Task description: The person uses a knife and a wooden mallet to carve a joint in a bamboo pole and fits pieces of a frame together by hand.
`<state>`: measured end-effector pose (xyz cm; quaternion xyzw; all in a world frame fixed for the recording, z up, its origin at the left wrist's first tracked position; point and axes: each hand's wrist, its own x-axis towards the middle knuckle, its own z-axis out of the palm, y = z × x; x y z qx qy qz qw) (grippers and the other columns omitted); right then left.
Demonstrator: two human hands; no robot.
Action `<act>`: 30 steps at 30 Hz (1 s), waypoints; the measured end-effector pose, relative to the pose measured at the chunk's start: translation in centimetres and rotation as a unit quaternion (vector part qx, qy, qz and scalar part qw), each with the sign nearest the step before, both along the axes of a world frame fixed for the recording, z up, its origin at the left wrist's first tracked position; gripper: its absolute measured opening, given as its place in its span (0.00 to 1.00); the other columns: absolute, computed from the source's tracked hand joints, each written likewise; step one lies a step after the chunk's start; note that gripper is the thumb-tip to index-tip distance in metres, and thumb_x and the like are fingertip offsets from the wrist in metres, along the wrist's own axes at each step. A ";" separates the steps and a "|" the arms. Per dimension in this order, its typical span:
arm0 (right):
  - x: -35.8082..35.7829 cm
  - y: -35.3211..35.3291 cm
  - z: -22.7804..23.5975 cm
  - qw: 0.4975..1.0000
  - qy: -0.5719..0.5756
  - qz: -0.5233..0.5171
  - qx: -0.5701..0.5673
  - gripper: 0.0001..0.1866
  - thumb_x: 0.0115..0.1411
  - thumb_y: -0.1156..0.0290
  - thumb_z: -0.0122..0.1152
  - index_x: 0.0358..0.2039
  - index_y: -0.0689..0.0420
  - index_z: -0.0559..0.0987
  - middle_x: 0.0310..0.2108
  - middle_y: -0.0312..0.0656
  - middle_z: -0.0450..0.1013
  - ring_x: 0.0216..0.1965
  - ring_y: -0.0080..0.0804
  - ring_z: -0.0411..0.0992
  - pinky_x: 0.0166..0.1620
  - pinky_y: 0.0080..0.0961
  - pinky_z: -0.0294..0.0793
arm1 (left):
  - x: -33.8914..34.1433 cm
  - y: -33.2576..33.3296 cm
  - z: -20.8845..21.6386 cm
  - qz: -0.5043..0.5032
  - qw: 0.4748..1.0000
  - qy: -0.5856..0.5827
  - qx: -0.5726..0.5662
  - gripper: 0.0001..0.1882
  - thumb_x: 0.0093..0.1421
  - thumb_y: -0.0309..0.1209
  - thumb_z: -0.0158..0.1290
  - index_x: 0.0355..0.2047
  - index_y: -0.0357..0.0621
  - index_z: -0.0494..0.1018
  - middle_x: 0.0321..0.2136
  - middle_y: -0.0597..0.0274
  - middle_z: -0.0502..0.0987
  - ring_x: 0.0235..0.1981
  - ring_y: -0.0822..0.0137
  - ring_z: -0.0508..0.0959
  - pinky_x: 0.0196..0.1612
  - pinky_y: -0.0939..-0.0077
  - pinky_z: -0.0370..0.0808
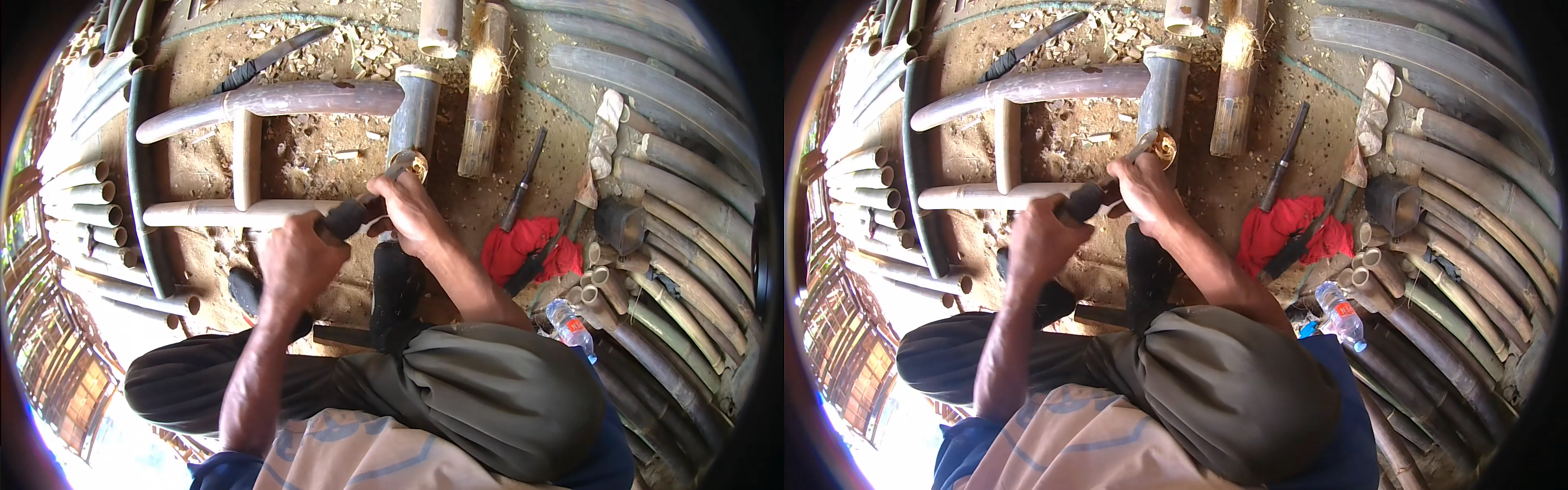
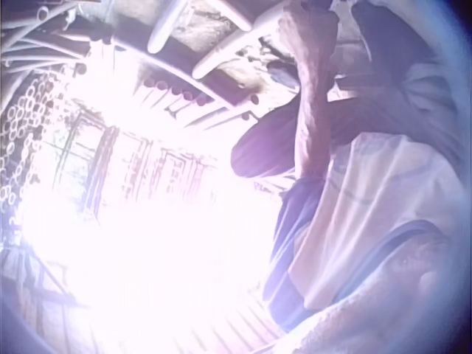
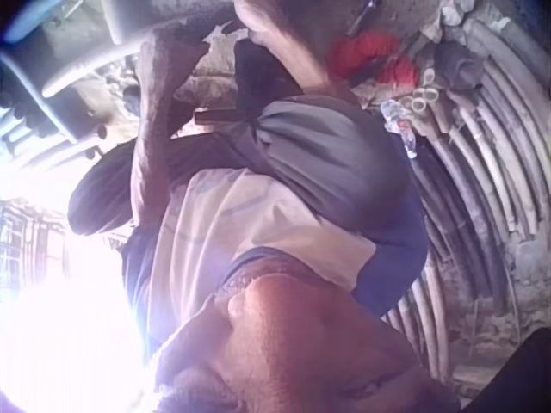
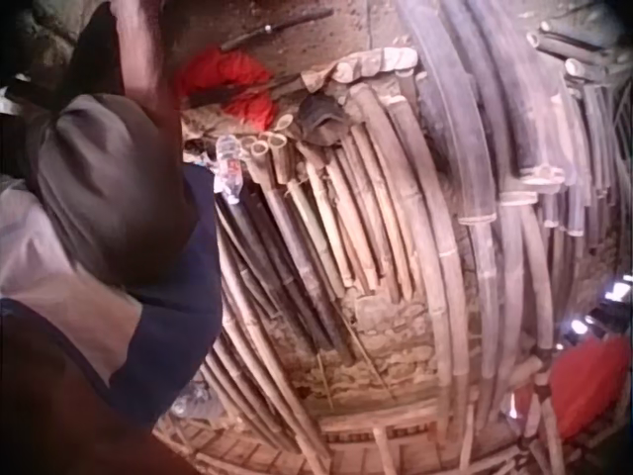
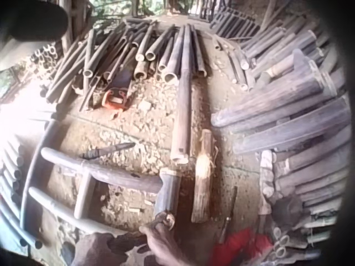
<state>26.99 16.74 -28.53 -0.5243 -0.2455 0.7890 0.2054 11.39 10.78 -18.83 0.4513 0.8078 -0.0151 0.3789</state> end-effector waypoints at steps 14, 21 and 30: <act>2.0 -0.7 0.7 0.869 0.357 -0.302 -0.164 0.09 0.70 0.63 0.58 0.42 0.54 0.76 0.37 0.37 0.79 0.36 0.27 0.78 0.39 0.31 0.79 | 4.8 11.2 5.9 -0.491 0.850 0.173 0.078 0.02 0.56 0.28 0.63 0.27 0.46 0.81 0.24 0.57 0.82 0.26 0.62 0.84 0.28 0.67 0.79; -0.2 0.3 0.8 0.986 0.107 -0.100 -0.082 0.09 0.69 0.69 0.54 0.38 0.61 0.77 0.31 0.46 0.80 0.26 0.33 0.79 0.24 0.32 0.80 | -1.7 2.2 0.0 -0.108 0.993 0.030 0.043 0.12 0.49 0.27 0.60 0.35 0.37 0.80 0.29 0.43 0.81 0.29 0.48 0.83 0.35 0.55 0.78; 0.4 0.4 -0.1 0.907 0.318 -0.255 -0.105 0.08 0.69 0.68 0.58 0.39 0.61 0.77 0.33 0.45 0.79 0.33 0.35 0.80 0.36 0.37 0.82 | 1.3 10.3 4.2 -0.284 0.942 0.176 0.026 0.02 0.53 0.25 0.60 0.27 0.42 0.82 0.26 0.51 0.83 0.31 0.54 0.85 0.42 0.56 0.78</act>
